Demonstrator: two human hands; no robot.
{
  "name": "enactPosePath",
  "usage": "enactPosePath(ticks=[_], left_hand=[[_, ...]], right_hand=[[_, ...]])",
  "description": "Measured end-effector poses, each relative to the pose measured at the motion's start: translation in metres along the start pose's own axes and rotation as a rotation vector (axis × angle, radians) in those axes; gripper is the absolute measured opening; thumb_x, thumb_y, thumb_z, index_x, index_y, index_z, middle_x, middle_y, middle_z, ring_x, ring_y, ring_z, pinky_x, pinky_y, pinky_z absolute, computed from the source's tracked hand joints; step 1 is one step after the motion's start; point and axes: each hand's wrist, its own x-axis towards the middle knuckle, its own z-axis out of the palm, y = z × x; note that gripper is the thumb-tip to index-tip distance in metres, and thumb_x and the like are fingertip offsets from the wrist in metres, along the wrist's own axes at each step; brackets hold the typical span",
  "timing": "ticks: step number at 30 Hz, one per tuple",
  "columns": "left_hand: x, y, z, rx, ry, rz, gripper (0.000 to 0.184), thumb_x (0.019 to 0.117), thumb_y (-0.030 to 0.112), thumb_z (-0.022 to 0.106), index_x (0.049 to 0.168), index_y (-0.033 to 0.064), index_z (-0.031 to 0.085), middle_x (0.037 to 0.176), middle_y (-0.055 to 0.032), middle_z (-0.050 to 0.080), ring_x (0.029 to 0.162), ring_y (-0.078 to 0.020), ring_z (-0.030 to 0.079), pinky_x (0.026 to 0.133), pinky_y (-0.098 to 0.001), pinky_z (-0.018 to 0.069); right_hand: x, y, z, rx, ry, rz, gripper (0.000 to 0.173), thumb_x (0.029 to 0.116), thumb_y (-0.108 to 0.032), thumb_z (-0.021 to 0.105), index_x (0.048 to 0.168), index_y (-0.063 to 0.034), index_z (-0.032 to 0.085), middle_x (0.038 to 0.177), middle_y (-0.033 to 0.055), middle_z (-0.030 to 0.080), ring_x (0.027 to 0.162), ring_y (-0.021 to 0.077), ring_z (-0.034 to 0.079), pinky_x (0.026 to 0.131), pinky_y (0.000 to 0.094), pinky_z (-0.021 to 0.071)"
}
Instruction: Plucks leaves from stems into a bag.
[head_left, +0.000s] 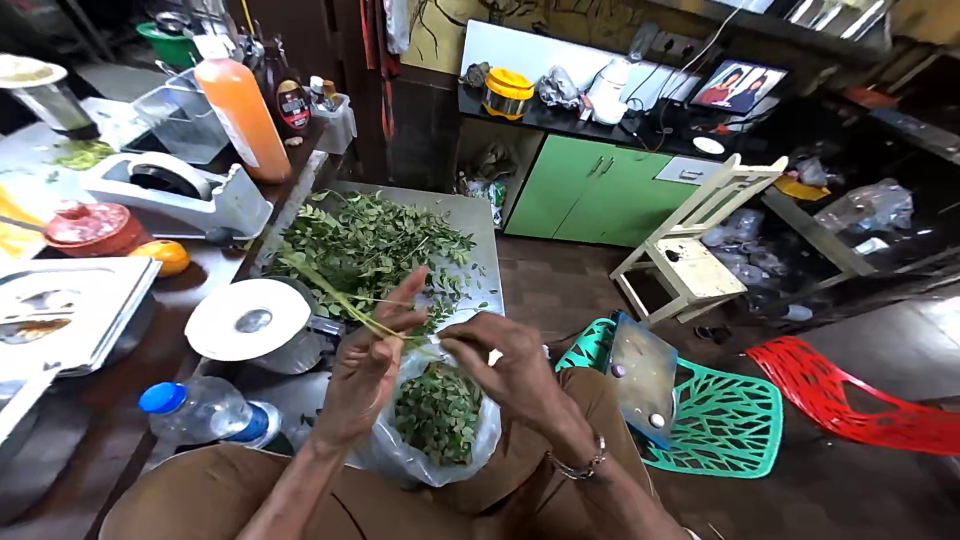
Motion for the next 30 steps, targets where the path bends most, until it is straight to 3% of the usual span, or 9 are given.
enactPosePath(ticks=[3,7,11,14,18,21,24,26,30], left_hand=[[0.003,0.001,-0.019,0.134,-0.075,-0.096,0.071,0.0939,0.063,0.062,0.146,0.0151,0.055,0.162,-0.0091,0.041,0.148,-0.0345,0.038,0.117,-0.0519,0.0420],[0.002,-0.004,-0.045,0.633,-0.058,-0.371,0.057,0.0874,0.044,0.080,0.140,0.0305,0.064,0.140,0.0121,0.063,0.125,-0.0149,0.062,0.104,-0.0411,0.0553],[-0.004,-0.024,-0.056,0.816,-0.032,-0.609,0.041,0.0915,0.046,0.076,0.129,0.0301,0.070,0.120,0.0101,0.072,0.105,-0.0110,0.071,0.093,-0.0405,0.0624],[-0.008,-0.037,-0.062,0.976,-0.052,-0.715,0.032,0.1001,0.046,0.064,0.127,0.0303,0.071,0.117,0.0084,0.073,0.101,-0.0098,0.071,0.092,-0.0433,0.0607],[-0.011,-0.057,-0.076,1.151,-0.108,-0.861,0.030,0.1053,0.035,0.057,0.129,0.0212,0.070,0.117,-0.0042,0.073,0.104,-0.0220,0.071,0.096,-0.0537,0.0556],[-0.012,-0.067,-0.078,1.235,-0.177,-1.004,0.035,0.1056,0.030,0.056,0.136,0.0130,0.065,0.127,-0.0139,0.069,0.118,-0.0321,0.066,0.105,-0.0581,0.0491],[-0.016,-0.074,-0.072,1.275,-0.244,-1.136,0.041,0.1051,0.029,0.056,0.140,0.0093,0.061,0.132,-0.0198,0.065,0.124,-0.0375,0.062,0.107,-0.0601,0.0465],[-0.018,-0.079,-0.069,1.303,-0.292,-1.217,0.044,0.1042,0.031,0.056,0.142,0.0073,0.058,0.135,-0.0219,0.062,0.127,-0.0391,0.059,0.108,-0.0597,0.0454],[-0.020,-0.083,-0.065,1.344,-0.320,-1.269,0.049,0.1024,0.031,0.058,0.143,0.0037,0.056,0.139,-0.0239,0.059,0.132,-0.0412,0.055,0.109,-0.0601,0.0438]], right_hand=[[-0.012,0.020,-0.059,-0.145,0.154,0.081,0.020,0.0987,-0.015,0.069,0.117,-0.0121,0.075,0.099,0.0000,0.071,0.076,0.0069,0.067,0.068,0.0253,0.0599],[-0.031,0.100,-0.151,-0.420,0.383,0.238,0.024,0.1029,-0.023,0.063,0.121,-0.0116,0.074,0.102,0.0055,0.073,0.079,0.0150,0.072,0.071,0.0388,0.0644],[-0.087,0.181,-0.199,-0.769,0.283,0.683,0.044,0.0978,-0.036,0.069,0.127,-0.0040,0.068,0.114,0.0252,0.069,0.104,0.0440,0.068,0.090,0.0683,0.0533],[-0.104,0.183,-0.172,-0.724,0.182,0.849,0.051,0.0953,-0.036,0.072,0.132,-0.0010,0.064,0.127,0.0307,0.062,0.116,0.0502,0.061,0.097,0.0700,0.0485],[-0.086,0.163,-0.078,-0.412,0.104,0.594,0.020,0.0974,-0.028,0.070,0.108,-0.0110,0.075,0.105,0.0062,0.072,0.091,0.0193,0.071,0.083,0.0446,0.0624],[-0.056,0.137,-0.006,-0.206,-0.030,0.500,0.019,0.0949,-0.036,0.072,0.096,-0.0175,0.077,0.092,-0.0029,0.072,0.079,0.0100,0.069,0.073,0.0363,0.0619],[-0.037,0.127,0.035,-0.288,-0.423,0.667,0.042,0.0914,-0.062,0.063,0.096,-0.0230,0.078,0.091,-0.0020,0.072,0.087,0.0167,0.069,0.082,0.0475,0.0578],[-0.033,0.127,0.049,-0.320,-0.567,0.715,0.037,0.0933,-0.055,0.061,0.098,-0.0229,0.078,0.097,0.0000,0.073,0.094,0.0198,0.070,0.086,0.0521,0.0558],[-0.040,0.125,0.045,-0.217,-0.370,0.682,0.024,0.0915,-0.042,0.064,0.090,-0.0215,0.076,0.086,-0.0033,0.070,0.081,0.0133,0.067,0.076,0.0440,0.0573]])
